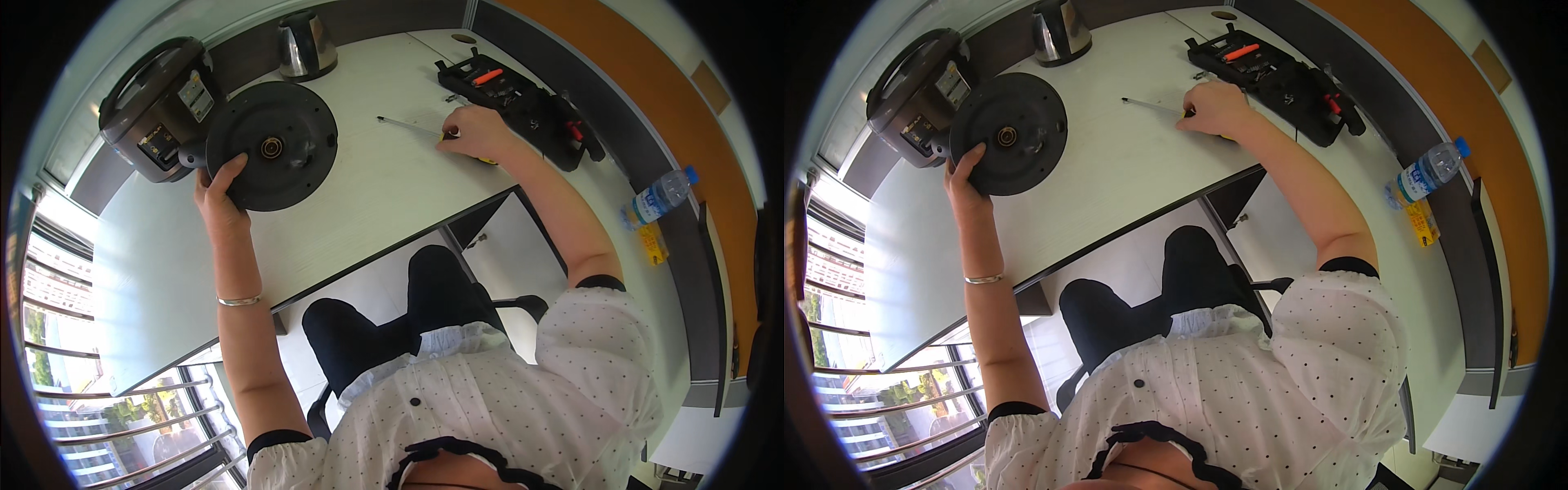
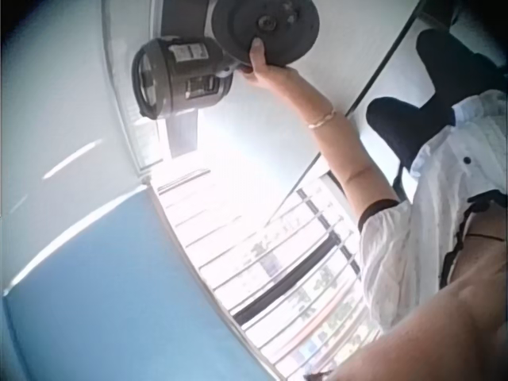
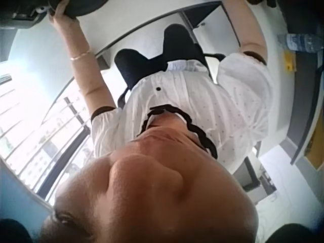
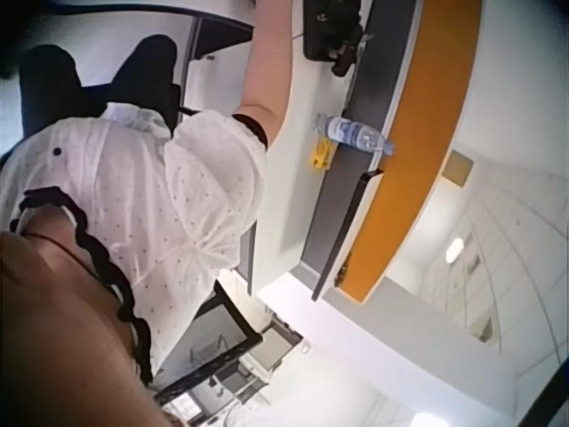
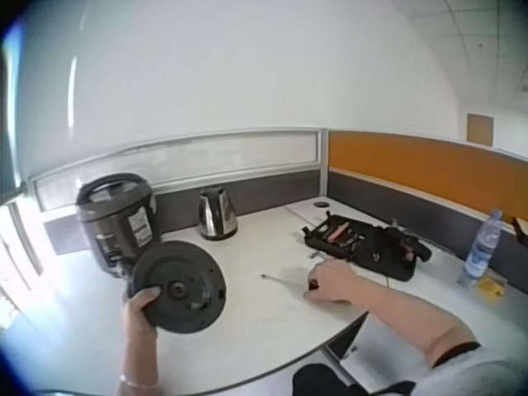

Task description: The person assembles a black circular appliance base by inserting small metal rings into the central hub. They repeatedly pick up the rings from the table, place them into the hub, and adjust the base orientation. The person also briefly reaches down to pick up a ring that fell on the floor.

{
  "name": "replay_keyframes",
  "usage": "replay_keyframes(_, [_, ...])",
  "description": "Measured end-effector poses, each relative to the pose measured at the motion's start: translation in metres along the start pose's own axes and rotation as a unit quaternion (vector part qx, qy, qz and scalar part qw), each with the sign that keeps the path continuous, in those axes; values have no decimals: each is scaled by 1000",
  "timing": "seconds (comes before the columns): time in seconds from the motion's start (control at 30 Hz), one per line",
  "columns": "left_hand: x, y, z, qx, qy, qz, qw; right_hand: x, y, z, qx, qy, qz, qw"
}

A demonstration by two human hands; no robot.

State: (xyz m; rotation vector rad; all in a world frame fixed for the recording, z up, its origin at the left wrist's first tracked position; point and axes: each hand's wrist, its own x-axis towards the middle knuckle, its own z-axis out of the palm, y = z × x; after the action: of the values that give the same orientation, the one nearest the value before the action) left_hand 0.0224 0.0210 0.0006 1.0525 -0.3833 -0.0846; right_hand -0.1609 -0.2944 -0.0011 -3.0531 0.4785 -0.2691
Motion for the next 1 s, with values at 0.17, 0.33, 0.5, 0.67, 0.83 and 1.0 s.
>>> replay_keyframes(0.17, [0,-1,0,4,1,1,1000,5,11,18,-63,0,-35,997])
replay_keyframes(0.33, [-2,1,3,-5,-7,6,1000,11,27,18,89,-18,-11,996])
replay_keyframes(0.5, [1,-1,-1,1,-3,3,1000,19,45,8,182,-23,27,983])
replay_keyframes(0.67, [1,-1,-1,10,6,-3,1000,20,63,7,246,-56,67,965])
replay_keyframes(0.83, [4,-3,-5,13,-8,1,1000,17,75,9,276,-72,76,955])
replay_keyframes(1.0, [3,-1,-2,3,4,5,1000,10,86,-5,315,-81,66,943])
